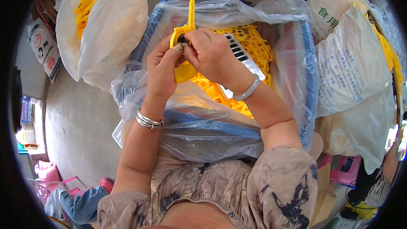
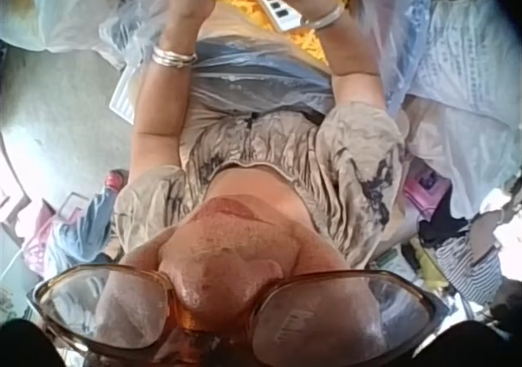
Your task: Assembling small black components into yellow plastic housings at a factory workspace.
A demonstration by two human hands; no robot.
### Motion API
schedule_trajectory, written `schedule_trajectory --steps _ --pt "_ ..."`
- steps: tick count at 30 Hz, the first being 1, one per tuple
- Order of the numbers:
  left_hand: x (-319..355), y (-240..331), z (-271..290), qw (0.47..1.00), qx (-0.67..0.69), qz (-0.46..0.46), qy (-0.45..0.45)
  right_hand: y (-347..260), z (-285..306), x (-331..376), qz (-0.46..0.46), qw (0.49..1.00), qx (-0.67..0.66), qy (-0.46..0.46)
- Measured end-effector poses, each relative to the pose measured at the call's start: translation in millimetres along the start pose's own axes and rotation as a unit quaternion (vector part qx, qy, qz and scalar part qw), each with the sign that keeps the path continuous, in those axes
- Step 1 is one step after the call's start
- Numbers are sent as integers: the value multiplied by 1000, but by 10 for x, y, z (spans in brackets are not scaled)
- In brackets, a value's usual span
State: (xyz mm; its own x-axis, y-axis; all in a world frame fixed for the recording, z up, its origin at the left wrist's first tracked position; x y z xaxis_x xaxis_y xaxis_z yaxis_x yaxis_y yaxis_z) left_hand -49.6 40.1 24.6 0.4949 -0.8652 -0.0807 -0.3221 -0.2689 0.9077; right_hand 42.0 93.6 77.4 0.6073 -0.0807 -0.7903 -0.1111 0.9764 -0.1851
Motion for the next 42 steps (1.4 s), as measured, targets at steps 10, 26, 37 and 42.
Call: schedule_trajectory --steps 10,26,37,42 --pt "55 134 12 983 -133 -126 10 -95 8 -62 -12 999 29 -11" --pt "-1 93 20 999 -15 -12 -28 280 -10 54 -319 872 -368 47" --pt "56 165 -11 990 -119 -78 1 186 28 74 -234 942 -234 50" --pt "-31 116 28 991 -121 -61 4 290 66 40 -242 948 -195 75"
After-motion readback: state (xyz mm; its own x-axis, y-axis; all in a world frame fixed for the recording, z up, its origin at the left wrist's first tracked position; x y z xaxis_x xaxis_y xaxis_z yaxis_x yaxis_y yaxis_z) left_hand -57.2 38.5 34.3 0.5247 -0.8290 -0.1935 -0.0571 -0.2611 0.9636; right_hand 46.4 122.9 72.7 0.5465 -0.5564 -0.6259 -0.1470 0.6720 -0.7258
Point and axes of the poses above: each hand's wrist, its own x-axis away from the middle knuckle, its own z-axis out of the back of the hand, y = z × x, the point moved 6 cm from there along -x, towards the middle knuckle, and after that the axes turned 6 degrees about z, right-handed, at the moved point
